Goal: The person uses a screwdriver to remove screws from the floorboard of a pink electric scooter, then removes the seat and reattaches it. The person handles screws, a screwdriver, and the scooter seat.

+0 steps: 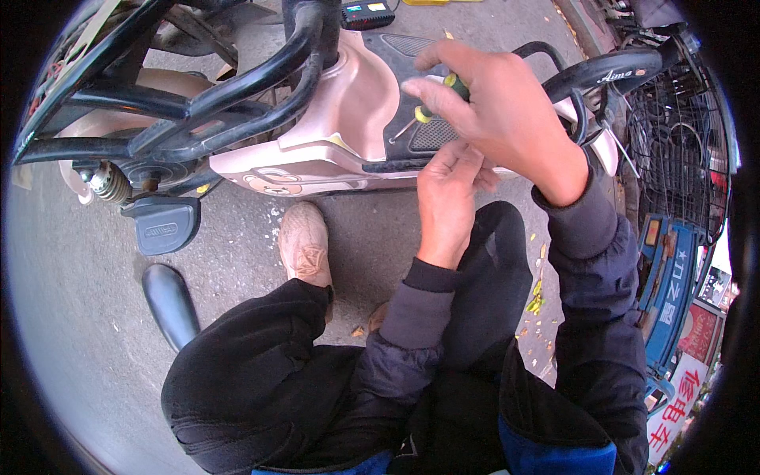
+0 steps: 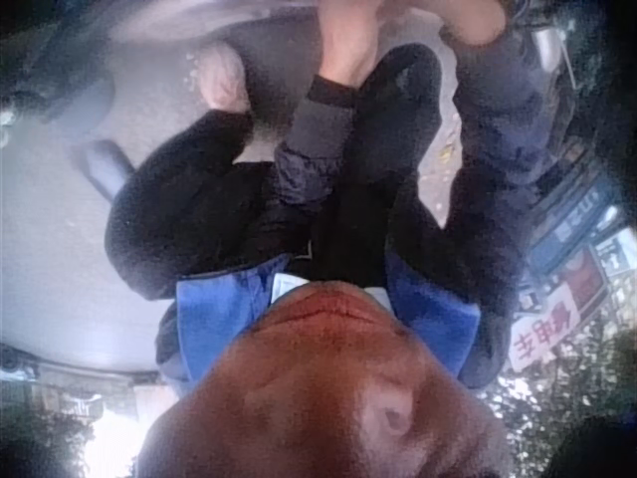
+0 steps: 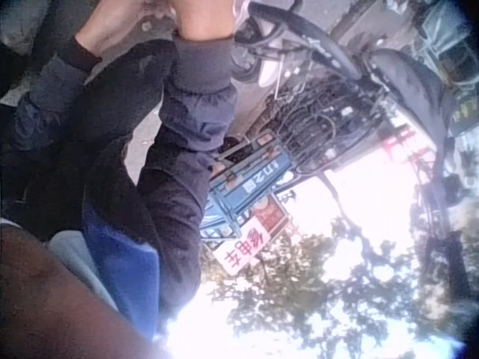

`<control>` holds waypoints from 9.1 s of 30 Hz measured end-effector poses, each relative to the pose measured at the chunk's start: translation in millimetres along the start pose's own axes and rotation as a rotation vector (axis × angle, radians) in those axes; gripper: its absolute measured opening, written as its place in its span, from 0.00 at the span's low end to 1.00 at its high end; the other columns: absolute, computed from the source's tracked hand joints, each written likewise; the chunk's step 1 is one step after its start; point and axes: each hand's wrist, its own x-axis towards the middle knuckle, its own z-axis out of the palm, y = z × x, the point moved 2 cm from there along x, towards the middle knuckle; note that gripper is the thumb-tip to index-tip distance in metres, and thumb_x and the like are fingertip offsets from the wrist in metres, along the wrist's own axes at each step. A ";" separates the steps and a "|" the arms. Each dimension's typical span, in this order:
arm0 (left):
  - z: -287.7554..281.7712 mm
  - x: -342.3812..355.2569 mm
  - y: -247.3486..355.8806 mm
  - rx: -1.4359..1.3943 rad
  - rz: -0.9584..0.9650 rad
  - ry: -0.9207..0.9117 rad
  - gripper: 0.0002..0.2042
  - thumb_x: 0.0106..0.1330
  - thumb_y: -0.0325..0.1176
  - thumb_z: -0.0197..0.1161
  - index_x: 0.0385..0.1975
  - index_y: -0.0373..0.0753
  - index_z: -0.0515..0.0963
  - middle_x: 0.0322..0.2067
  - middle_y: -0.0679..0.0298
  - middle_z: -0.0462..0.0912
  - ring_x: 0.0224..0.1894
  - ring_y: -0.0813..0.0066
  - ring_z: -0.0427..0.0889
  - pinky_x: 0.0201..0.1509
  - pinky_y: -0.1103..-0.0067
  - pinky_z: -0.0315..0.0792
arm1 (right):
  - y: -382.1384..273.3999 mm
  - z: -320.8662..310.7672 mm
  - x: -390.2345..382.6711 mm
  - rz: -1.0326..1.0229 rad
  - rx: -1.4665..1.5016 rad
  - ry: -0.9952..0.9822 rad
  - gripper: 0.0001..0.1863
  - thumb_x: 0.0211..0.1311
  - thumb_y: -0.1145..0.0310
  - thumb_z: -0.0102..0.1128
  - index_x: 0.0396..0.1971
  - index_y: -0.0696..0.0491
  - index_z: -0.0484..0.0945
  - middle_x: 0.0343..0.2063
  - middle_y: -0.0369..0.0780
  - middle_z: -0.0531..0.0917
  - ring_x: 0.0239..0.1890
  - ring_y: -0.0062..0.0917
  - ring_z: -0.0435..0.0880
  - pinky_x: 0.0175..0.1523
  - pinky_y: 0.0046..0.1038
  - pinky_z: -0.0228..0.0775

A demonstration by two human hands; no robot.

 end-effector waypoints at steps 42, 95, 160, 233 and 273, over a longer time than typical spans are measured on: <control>-2.2 3.5 5.3 -0.018 0.005 -0.014 0.09 0.80 0.33 0.63 0.43 0.32 0.82 0.30 0.67 0.82 0.29 0.79 0.80 0.34 0.80 0.72 | -4.2 -4.3 -3.2 -0.254 0.327 0.155 0.19 0.69 0.66 0.69 0.57 0.54 0.82 0.33 0.49 0.85 0.29 0.43 0.84 0.40 0.35 0.79; 5.4 1.4 9.8 -0.090 0.012 0.084 0.08 0.79 0.31 0.63 0.50 0.34 0.83 0.35 0.68 0.85 0.32 0.82 0.77 0.39 0.80 0.71 | -14.5 -12.1 -5.2 0.019 0.178 -0.045 0.19 0.67 0.63 0.69 0.52 0.57 0.79 0.44 0.50 0.86 0.47 0.46 0.88 0.50 0.41 0.80; -11.0 7.6 9.5 -0.119 -0.104 -0.012 0.12 0.80 0.35 0.63 0.53 0.34 0.81 0.47 0.63 0.87 0.49 0.74 0.86 0.53 0.75 0.81 | -2.2 -23.3 -28.2 0.184 0.617 0.239 0.14 0.73 0.61 0.70 0.46 0.57 0.82 0.25 0.40 0.86 0.28 0.21 0.86 0.35 0.28 0.77; 6.1 205.2 50.3 -1.114 0.016 0.118 0.13 0.86 0.39 0.48 0.50 0.35 0.73 0.46 0.60 0.81 0.44 0.69 0.82 0.43 0.72 0.82 | 102.3 23.8 144.1 0.125 0.216 -0.047 0.23 0.73 0.53 0.63 0.45 0.62 0.82 0.36 0.55 0.89 0.41 0.50 0.89 0.46 0.45 0.79; 4.2 91.4 20.7 -0.537 -0.011 0.143 0.19 0.79 0.39 0.62 0.64 0.43 0.69 0.51 0.59 0.81 0.46 0.69 0.78 0.49 0.70 0.73 | 73.4 38.1 139.7 0.005 0.056 0.206 0.22 0.68 0.53 0.67 0.52 0.54 0.85 0.31 0.50 0.89 0.37 0.50 0.88 0.48 0.47 0.78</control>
